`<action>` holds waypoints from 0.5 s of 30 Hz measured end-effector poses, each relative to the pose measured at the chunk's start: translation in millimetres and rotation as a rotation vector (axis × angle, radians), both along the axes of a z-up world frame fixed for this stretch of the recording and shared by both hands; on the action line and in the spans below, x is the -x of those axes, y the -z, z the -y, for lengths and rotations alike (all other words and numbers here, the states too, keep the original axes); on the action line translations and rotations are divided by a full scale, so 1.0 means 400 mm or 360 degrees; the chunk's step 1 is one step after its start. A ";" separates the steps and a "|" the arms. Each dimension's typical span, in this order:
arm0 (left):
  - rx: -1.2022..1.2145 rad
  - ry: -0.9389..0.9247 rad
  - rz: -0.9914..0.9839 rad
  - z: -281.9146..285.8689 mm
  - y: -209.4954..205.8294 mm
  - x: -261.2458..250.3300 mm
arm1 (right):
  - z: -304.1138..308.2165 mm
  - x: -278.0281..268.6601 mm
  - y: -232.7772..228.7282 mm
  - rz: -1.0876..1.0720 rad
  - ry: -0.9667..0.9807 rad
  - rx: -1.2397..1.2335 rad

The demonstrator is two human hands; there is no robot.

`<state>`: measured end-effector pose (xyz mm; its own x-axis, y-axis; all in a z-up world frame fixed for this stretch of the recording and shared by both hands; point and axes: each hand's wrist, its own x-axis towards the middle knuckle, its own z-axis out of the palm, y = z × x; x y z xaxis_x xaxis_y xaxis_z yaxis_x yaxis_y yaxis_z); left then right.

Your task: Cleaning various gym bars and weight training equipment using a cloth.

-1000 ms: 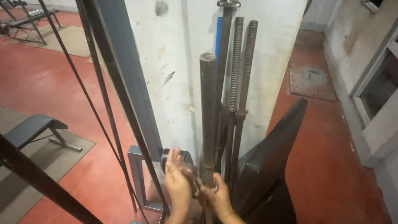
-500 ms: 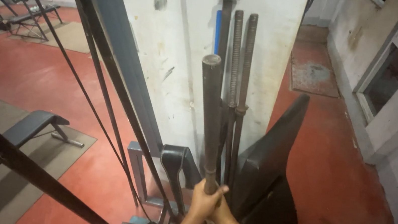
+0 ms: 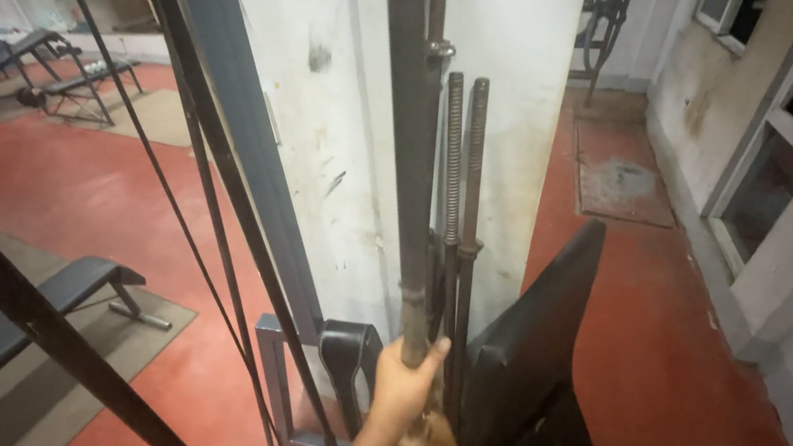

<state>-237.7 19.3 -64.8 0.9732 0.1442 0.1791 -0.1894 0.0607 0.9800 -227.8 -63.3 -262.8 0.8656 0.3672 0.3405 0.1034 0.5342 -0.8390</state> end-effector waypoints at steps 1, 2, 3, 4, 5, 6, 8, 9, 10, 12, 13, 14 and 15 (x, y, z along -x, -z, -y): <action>-0.0086 -0.0033 0.0050 -0.003 -0.031 0.000 | -0.005 0.022 -0.002 -0.0158 0.0087 0.0233; -0.0168 -0.0068 0.0100 -0.006 -0.060 0.000 | -0.008 0.043 -0.003 -0.0316 0.0175 0.0467; -0.0168 -0.0070 0.0109 -0.006 -0.105 0.016 | -0.004 0.026 0.022 -0.0308 0.0175 0.0466; -0.0060 0.0023 0.0062 -0.012 -0.151 0.037 | -0.012 0.013 0.048 -0.0282 0.0212 0.0429; 0.0048 0.0116 0.0014 -0.018 -0.196 0.056 | -0.020 0.000 0.073 -0.0257 0.0249 0.0391; 0.0037 0.0124 0.0018 -0.022 -0.216 0.057 | -0.024 0.009 0.025 -0.0255 0.0257 0.0379; 0.0080 0.0161 0.0238 -0.034 -0.249 0.067 | -0.027 0.037 -0.068 -0.0180 0.0215 0.0343; 0.0083 0.0155 0.0239 -0.038 -0.252 0.077 | -0.029 0.053 -0.108 -0.0179 0.0209 0.0347; 0.0121 0.0203 0.0144 -0.043 -0.254 0.088 | -0.034 0.072 -0.147 -0.0298 0.0116 0.0109; 0.0163 0.0248 0.0059 -0.052 -0.212 0.093 | -0.046 0.083 -0.165 -0.0408 0.0021 -0.0124; 0.0071 0.0282 0.0002 -0.056 -0.168 0.087 | -0.053 0.075 -0.144 -0.0467 0.0139 -0.0086; -0.0020 0.0314 -0.0055 -0.059 -0.124 0.081 | -0.059 0.066 -0.123 -0.0525 0.0255 -0.0045; -0.0013 0.0308 -0.0044 -0.057 -0.105 0.077 | -0.056 0.092 -0.034 -0.0515 0.0250 -0.0038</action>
